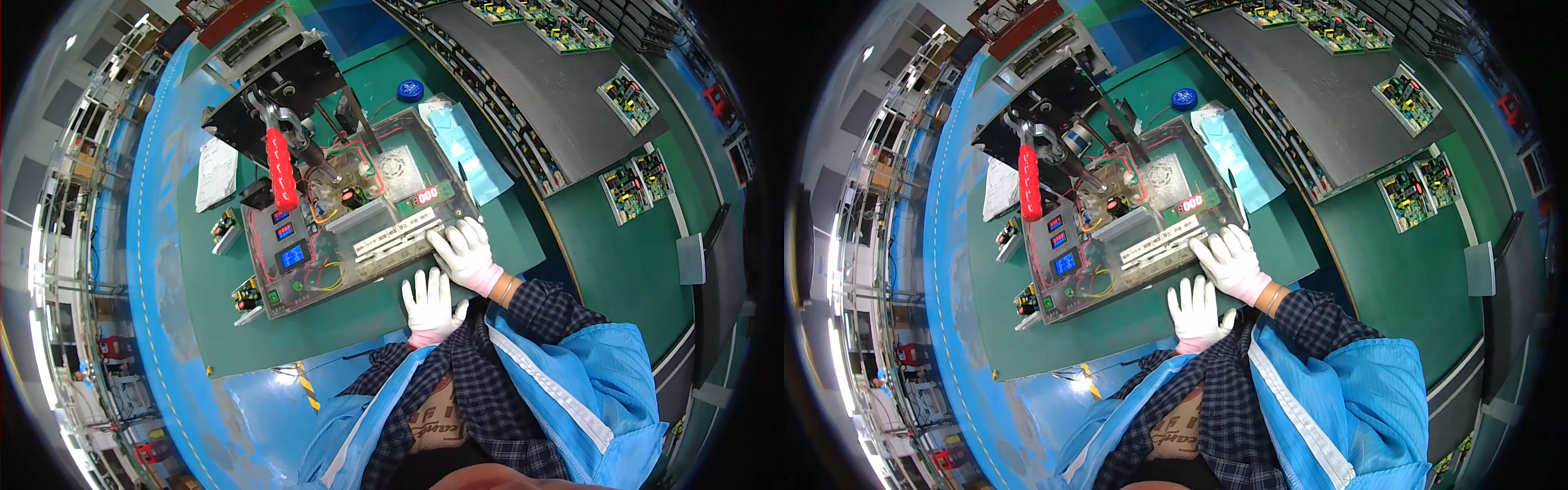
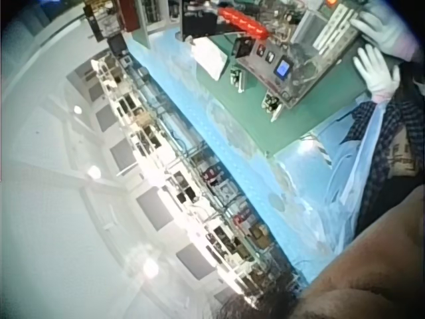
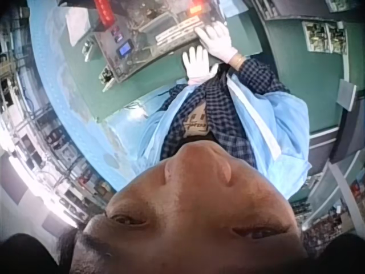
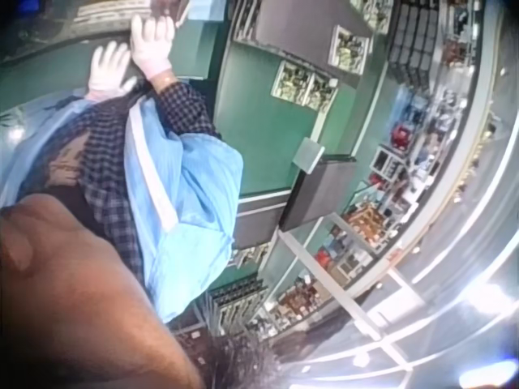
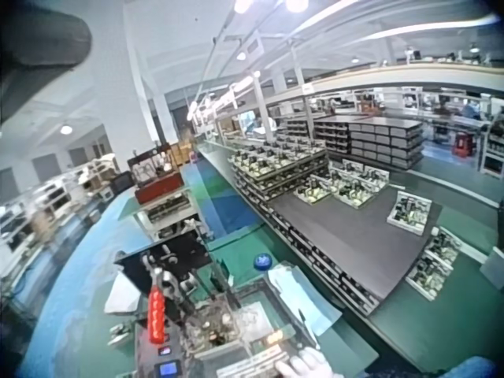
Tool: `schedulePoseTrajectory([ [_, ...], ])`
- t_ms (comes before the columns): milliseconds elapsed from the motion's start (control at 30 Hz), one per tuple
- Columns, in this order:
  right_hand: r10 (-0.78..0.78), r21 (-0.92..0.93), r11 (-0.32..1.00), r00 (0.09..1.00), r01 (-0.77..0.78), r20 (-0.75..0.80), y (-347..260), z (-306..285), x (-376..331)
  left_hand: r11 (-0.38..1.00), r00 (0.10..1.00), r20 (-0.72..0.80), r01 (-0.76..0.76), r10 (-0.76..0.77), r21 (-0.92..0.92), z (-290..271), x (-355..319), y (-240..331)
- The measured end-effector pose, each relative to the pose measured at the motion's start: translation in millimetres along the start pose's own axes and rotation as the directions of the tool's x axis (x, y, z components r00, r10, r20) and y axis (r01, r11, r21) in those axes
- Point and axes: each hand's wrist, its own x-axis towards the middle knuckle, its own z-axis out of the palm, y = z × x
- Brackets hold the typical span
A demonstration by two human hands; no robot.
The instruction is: The person tests circuit boards by placing them into a testing fixture, pulling down a clamp lever, pressing control buttons, and stacking circuit boards on the workbench.
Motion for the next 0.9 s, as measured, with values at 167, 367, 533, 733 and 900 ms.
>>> schedulePoseTrajectory([
  [167,-0.018,0.009,1.000,1.000,0.018,-0.024,0.1,2.3,-3.1,1.000,1.000,0.018,0.015,-0.015,0.001,-2.1,-1.4,0.4],
  [367,-0.007,0.030,1.000,1.000,0.008,-0.018,0.3,3.1,-3.6,1.000,1.000,-0.018,0.019,-0.019,-0.009,-0.4,-1.7,1.4],
  [533,-0.014,0.018,1.000,0.999,0.015,-0.053,-1.9,0.4,0.4,1.000,0.998,-0.058,0.024,-0.025,-0.018,1.1,-3.2,2.0],
  [733,-0.024,-0.012,1.000,0.999,0.024,-0.035,-3.3,-5.6,1.5,0.999,0.998,-0.046,0.042,-0.043,-0.028,0.2,-4.2,4.9],
  [900,-0.055,-0.029,0.998,0.998,0.055,0.001,-2.3,-5.4,1.9,0.998,0.997,-0.061,0.052,-0.054,-0.035,-0.3,-5.6,3.7],
])
